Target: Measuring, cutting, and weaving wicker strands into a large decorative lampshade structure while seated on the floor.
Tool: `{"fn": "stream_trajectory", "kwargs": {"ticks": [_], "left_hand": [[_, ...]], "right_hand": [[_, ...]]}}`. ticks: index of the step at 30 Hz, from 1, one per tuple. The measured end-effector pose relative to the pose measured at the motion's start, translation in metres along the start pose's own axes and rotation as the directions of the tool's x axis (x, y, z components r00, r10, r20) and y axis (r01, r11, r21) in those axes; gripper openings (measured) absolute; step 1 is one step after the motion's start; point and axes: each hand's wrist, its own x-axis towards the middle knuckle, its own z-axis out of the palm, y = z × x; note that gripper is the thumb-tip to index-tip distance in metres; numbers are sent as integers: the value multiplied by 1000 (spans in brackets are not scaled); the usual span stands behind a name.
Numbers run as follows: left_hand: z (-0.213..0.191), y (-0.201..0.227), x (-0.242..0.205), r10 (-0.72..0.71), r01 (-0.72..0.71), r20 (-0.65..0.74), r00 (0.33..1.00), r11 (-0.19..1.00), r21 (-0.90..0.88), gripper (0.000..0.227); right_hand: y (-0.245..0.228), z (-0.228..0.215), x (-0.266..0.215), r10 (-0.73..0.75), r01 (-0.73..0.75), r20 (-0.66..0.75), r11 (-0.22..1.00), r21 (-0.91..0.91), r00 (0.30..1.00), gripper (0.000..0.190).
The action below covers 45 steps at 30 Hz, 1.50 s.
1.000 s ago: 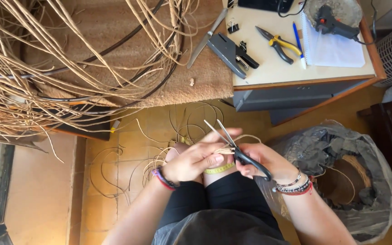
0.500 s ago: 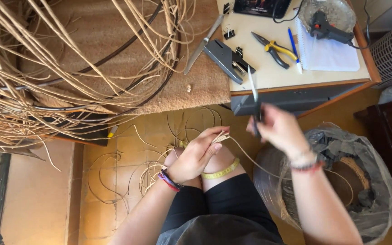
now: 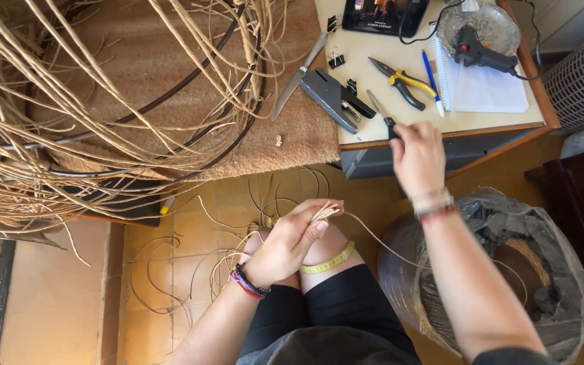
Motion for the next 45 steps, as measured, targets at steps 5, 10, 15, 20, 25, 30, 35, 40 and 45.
{"fn": "stream_trajectory", "kwargs": {"ticks": [5, 10, 15, 20, 25, 30, 35, 40, 45], "left_hand": [[-4, -11, 6, -7, 10, -61, 998, 999, 50, 30], [16, -27, 6, -177, 144, -376, 910, 983, -115, 37], [43, -44, 7, -447, 102, -484, 752, 805, -584, 35], [62, -40, 5, -240, -105, -538, 808, 840, -532, 33], [66, -28, 4, -164, -170, -540, 825, 840, -515, 30], [50, 0, 12, -183, -238, -662, 726, 837, -493, 22], [-4, 33, 1, -475, -511, -743, 472, 540, -669, 35], [-80, -46, -66, -516, -647, -830, 212, 562, -515, 29], [-120, -99, -128, -477, -681, -879, 1, 644, -350, 31]], "right_hand": [[-72, -78, -60, -274, -184, 384, 550, 814, 882, 20], [-88, -66, -98, -127, -284, 353, 377, 881, 927, 27], [-108, -95, -100, -162, -169, 245, 380, 910, 956, 29], [-116, -108, -98, -190, -155, 232, 349, 924, 954, 33], [-124, -140, -89, -188, -74, 164, 413, 908, 968, 24], [-116, -118, -87, -391, -147, 171, 89, 985, 905, 40], [-46, -46, -106, -607, -344, 330, 98, 934, 723, 24], [42, -47, -72, -767, -334, 369, 212, 918, 525, 25], [137, -23, -78, -475, -358, 700, 623, 696, 533, 51]]}}
